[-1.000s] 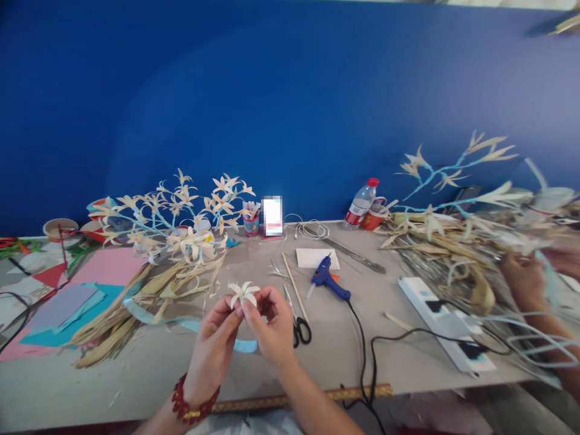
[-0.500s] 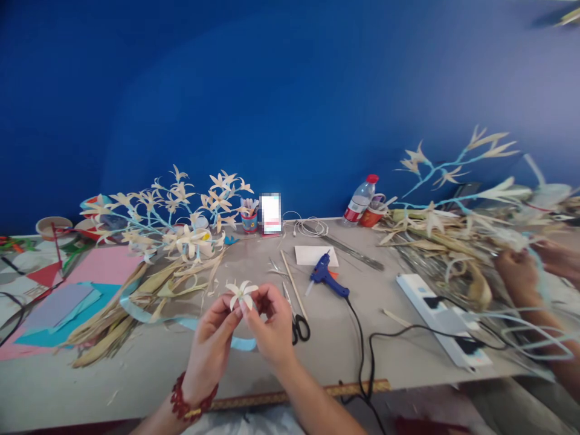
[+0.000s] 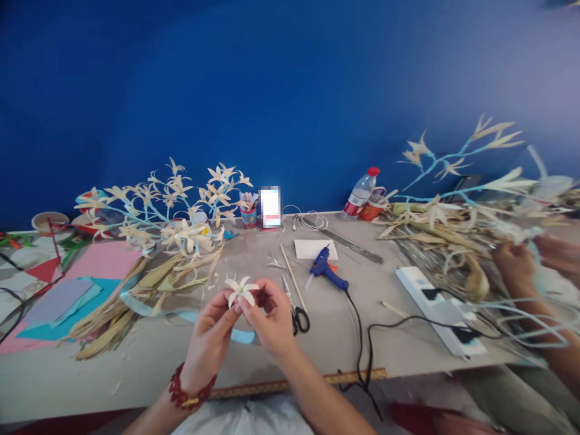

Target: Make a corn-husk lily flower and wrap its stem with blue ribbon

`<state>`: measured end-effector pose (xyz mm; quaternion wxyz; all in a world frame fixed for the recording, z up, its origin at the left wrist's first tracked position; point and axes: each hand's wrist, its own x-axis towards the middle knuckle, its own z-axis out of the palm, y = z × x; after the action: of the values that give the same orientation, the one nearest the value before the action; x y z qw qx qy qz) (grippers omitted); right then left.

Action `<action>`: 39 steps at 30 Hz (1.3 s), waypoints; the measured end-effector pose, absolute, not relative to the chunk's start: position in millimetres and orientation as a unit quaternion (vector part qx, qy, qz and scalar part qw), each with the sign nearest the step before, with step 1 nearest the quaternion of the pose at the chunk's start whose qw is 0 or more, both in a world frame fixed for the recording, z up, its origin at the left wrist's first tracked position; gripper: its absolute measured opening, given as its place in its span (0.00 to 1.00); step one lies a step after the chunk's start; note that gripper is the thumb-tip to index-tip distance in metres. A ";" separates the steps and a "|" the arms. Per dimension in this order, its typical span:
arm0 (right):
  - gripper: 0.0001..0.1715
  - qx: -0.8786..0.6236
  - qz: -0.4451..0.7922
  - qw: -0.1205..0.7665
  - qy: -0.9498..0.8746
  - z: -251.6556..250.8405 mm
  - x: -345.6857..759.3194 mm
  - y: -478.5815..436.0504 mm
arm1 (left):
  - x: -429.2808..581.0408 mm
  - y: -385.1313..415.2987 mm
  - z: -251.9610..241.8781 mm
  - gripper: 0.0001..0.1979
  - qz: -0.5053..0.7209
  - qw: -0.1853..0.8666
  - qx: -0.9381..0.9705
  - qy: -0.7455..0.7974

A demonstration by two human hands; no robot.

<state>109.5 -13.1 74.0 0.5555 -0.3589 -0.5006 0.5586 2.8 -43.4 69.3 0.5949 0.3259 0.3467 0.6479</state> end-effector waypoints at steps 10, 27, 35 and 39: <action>0.10 -0.365 0.547 0.560 -0.504 71.5 109.3 -14.7 | -0.4 -43.8 69.0 0.05 0.635 0.565 0.369 0.375; 0.10 -0.338 0.561 0.565 -0.501 72.0 114.5 -15.5 | 3.9 -42.7 69.2 0.05 0.646 0.572 0.338 0.375; 0.10 -0.319 0.582 0.569 -0.486 72.7 114.3 -16.1 | 2.3 -41.9 68.6 0.06 0.636 0.585 0.311 0.395; 0.11 -0.332 0.583 0.581 -0.460 71.8 112.6 -16.0 | 2.3 -40.7 70.4 0.05 0.638 0.595 0.301 0.385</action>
<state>112.6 -16.0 71.8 0.5811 -0.3319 -0.4601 0.5835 2.3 -40.7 70.4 0.5949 0.3008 0.3852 0.6381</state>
